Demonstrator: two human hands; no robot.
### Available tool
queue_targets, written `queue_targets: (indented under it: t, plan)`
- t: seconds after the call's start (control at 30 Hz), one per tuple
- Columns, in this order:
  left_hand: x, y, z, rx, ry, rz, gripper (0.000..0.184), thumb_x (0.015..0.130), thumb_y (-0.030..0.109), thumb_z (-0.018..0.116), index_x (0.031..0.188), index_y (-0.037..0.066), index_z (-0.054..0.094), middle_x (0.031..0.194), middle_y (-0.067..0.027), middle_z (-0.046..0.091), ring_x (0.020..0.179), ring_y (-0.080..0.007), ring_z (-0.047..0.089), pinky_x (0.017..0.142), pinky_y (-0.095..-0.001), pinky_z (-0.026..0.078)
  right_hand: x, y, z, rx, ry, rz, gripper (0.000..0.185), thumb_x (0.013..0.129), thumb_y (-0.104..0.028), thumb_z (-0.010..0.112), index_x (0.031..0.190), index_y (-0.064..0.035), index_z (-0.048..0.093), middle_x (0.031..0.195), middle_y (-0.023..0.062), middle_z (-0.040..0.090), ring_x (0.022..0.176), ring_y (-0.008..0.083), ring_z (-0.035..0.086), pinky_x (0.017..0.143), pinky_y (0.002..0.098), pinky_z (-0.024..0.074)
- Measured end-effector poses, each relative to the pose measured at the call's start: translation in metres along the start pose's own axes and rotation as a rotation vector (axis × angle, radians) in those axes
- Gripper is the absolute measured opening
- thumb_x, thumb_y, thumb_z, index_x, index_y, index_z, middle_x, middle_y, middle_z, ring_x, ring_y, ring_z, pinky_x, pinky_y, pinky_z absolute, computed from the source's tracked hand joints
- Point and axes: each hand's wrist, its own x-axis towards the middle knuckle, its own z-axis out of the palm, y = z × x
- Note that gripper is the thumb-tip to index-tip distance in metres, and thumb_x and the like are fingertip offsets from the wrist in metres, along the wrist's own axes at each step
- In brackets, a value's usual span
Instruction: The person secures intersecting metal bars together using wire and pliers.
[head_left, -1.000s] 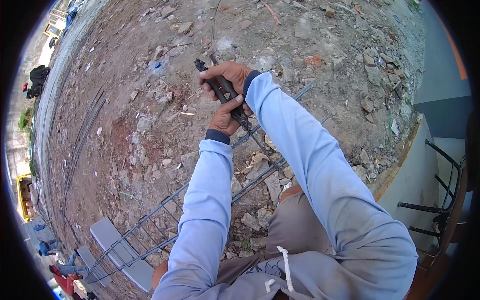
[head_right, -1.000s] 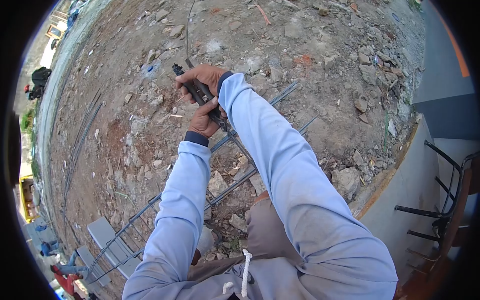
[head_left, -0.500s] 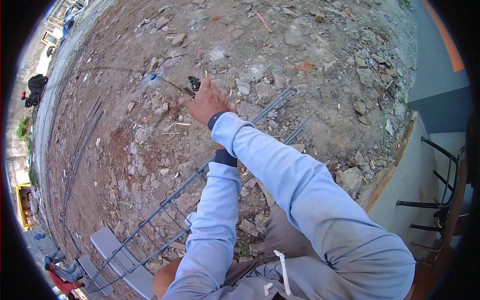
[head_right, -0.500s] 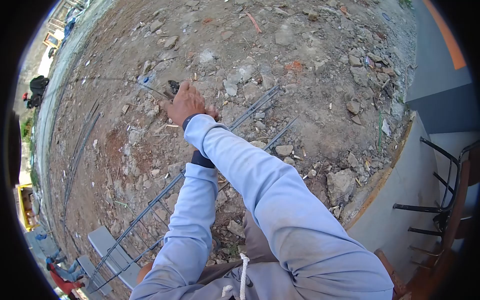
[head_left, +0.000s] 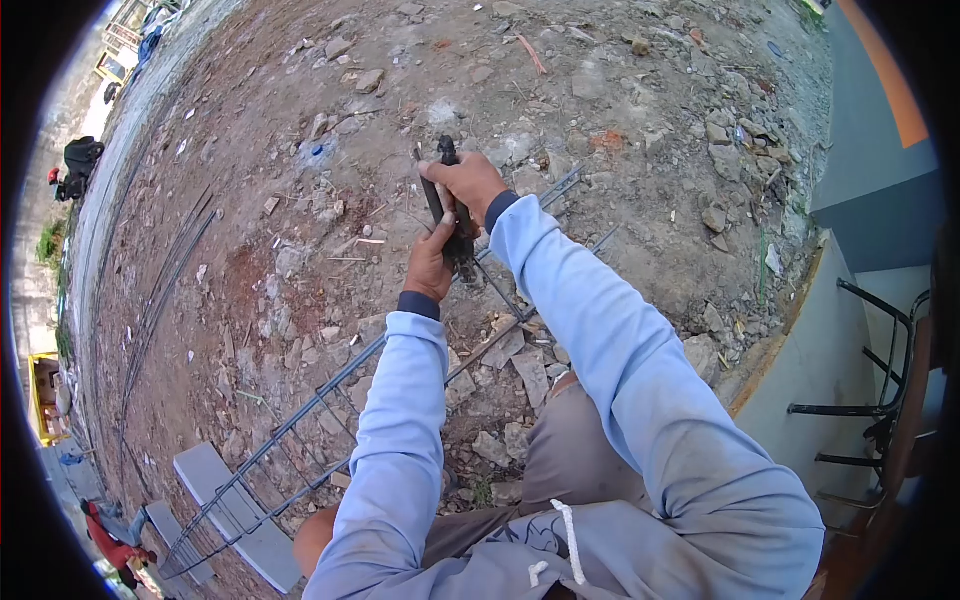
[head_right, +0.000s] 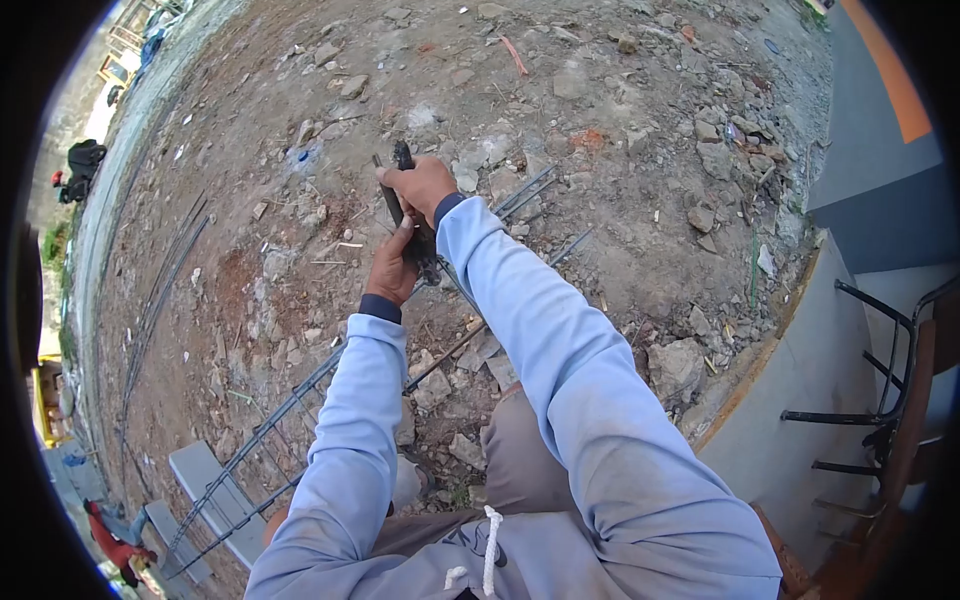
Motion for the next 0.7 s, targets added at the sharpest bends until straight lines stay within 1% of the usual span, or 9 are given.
queue_targets:
  t: [0.07,0.2,0.23,0.33,0.37,0.5,0.6,0.63,0.7]
  plan:
    - [0.002,-0.001,0.000,-0.030,0.060,-0.015,0.035,0.094,0.036,0.052,0.104,0.002,0.058,0.089,-0.0081,0.065,0.081,-0.0178,0.063,0.072,-0.0316,0.050,-0.004,0.000,-0.010,0.148,-0.005,0.053,0.025,0.085,-0.025,0.066,0.071,-0.0056,0.056,0.053,0.0009,0.048,0.042,0.0136,0.045,0.038,0.0298,0.0366]
    - [0.006,-0.003,-0.008,0.047,0.184,-0.066,0.042,0.097,0.042,0.043,0.103,0.002,0.057,0.086,-0.0104,0.064,0.084,-0.0221,0.063,0.074,-0.0343,0.050,-0.020,0.002,-0.036,0.310,-0.119,0.126,0.035,0.092,-0.035,0.057,0.097,-0.0004,0.061,0.078,0.0046,0.056,0.058,0.0134,0.053,0.047,0.0258,0.0428]
    - [0.005,-0.004,-0.009,0.056,0.184,-0.060,0.041,0.097,0.041,0.042,0.102,0.003,0.057,0.085,-0.0095,0.063,0.086,-0.0230,0.063,0.076,-0.0358,0.049,-0.023,0.000,-0.044,0.337,-0.189,0.130,0.044,0.093,-0.040,0.053,0.111,-0.0001,0.057,0.092,0.0064,0.056,0.070,0.0142,0.056,0.053,0.0245,0.0455]
    - [0.004,-0.005,-0.015,0.074,0.236,-0.115,0.040,0.097,0.040,0.042,0.102,0.003,0.057,0.089,-0.0098,0.063,0.088,-0.0245,0.062,0.079,-0.0379,0.048,-0.035,-0.016,-0.053,0.409,-0.110,0.144,0.046,0.092,-0.041,0.053,0.113,0.0001,0.056,0.094,0.0074,0.055,0.072,0.0158,0.057,0.055,0.0260,0.0473]
    - [0.003,-0.006,-0.017,0.080,0.260,-0.148,0.041,0.097,0.040,0.042,0.102,0.003,0.057,0.091,-0.0103,0.063,0.088,-0.0248,0.063,0.079,-0.0383,0.048,-0.032,-0.012,-0.054,0.409,-0.045,0.148,0.044,0.091,-0.038,0.056,0.109,0.0015,0.056,0.090,0.0085,0.052,0.068,0.0211,0.058,0.052,0.0301,0.0481]
    - [-0.007,-0.007,-0.009,0.228,0.297,-0.206,0.041,0.096,0.039,0.043,0.104,0.001,0.057,0.101,-0.0133,0.064,0.096,-0.0258,0.062,0.086,-0.0390,0.046,-0.025,0.015,-0.062,0.211,0.146,0.243,0.037,0.090,-0.035,0.057,0.101,0.0002,0.056,0.091,0.0089,0.055,0.066,0.0194,0.058,0.057,0.0319,0.0513]
    - [-0.009,-0.010,-0.012,0.241,0.279,-0.215,0.040,0.096,0.036,0.042,0.108,0.000,0.056,0.107,-0.0151,0.063,0.104,-0.0267,0.060,0.091,-0.0394,0.044,-0.020,0.035,-0.065,0.203,0.137,0.271,0.035,0.087,-0.030,0.061,0.097,0.0023,0.056,0.084,0.0088,0.053,0.063,0.0206,0.056,0.052,0.0319,0.0518]
    - [-0.009,-0.012,-0.011,0.262,0.309,-0.214,0.041,0.095,0.035,0.041,0.111,0.000,0.056,0.107,-0.0152,0.063,0.106,-0.0269,0.059,0.092,-0.0393,0.043,-0.019,0.039,-0.064,0.166,0.121,0.266,0.039,0.085,-0.029,0.062,0.100,0.0063,0.055,0.087,0.0115,0.054,0.064,0.0223,0.058,0.052,0.0325,0.0536]
    - [-0.008,-0.017,-0.008,0.290,0.334,-0.228,0.042,0.094,0.032,0.040,0.116,0.000,0.054,0.109,-0.0155,0.063,0.108,-0.0269,0.058,0.093,-0.0389,0.043,-0.015,0.043,-0.059,0.063,0.148,0.281,0.039,0.086,-0.029,0.062,0.102,0.0063,0.054,0.089,0.0129,0.055,0.065,0.0221,0.058,0.056,0.0336,0.0546]
